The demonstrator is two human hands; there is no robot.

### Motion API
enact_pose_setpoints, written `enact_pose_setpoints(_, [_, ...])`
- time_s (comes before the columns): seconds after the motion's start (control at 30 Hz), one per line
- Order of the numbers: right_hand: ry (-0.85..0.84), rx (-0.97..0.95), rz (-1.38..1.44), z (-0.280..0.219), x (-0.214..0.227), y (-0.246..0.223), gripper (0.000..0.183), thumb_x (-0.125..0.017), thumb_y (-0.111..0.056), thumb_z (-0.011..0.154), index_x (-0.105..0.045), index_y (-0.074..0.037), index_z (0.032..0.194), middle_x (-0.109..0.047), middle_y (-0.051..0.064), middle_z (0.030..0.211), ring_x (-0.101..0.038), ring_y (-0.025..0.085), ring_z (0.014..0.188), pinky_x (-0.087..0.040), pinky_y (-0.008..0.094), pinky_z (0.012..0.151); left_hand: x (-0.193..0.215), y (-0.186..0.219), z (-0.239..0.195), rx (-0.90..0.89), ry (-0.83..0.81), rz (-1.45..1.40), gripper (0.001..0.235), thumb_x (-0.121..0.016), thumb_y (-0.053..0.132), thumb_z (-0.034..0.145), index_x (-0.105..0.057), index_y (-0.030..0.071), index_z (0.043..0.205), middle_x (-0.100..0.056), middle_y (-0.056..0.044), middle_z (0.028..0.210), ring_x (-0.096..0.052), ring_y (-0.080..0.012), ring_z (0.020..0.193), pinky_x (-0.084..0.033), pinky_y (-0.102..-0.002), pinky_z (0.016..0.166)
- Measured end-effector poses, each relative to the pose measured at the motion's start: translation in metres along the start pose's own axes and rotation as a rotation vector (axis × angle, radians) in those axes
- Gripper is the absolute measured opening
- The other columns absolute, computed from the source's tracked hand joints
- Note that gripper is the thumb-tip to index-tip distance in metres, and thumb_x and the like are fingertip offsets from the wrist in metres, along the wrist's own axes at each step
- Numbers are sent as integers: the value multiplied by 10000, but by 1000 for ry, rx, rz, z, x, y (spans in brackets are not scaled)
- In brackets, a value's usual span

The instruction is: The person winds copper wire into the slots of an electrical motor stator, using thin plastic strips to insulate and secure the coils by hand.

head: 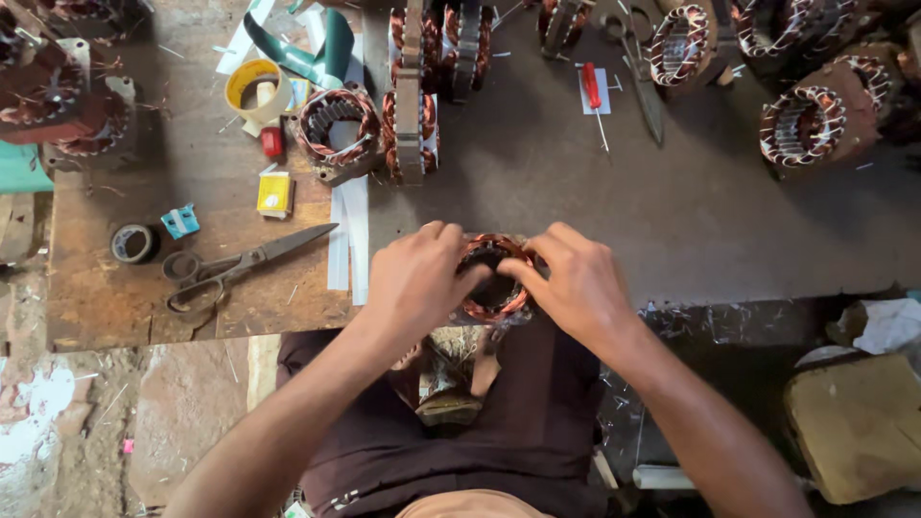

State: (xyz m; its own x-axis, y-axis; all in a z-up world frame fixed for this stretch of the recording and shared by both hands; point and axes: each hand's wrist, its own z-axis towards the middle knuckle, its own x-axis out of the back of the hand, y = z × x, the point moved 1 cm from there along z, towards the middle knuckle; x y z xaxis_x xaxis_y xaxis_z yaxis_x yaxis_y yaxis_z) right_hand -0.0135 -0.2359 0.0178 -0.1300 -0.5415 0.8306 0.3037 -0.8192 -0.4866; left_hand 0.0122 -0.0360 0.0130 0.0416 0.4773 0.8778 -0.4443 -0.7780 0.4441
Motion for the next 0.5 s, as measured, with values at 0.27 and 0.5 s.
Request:
enact_pose_setpoints(0.27, [0,-49,180,3,-9,8,182,-793,-179,882,-742,-11,931,-659,130,809,-642,318,664,-491,412,599,-10,4,-2,-22,69,-57,150,-660,159,945,-611,25,898,-664,-156,855,-682,-393,749,-537,-496,619])
enact_pose_setpoints(0.5, [106,-425,550,-16,4,42,135,-756,-148,922,-760,-16,948,-735,64,825,-657,117,652,-540,282,605,8,-15,-22,72,192,-269,123,-662,172,986,-702,56,977,-674,-110,867,-688,-290,715,-556,-406,637])
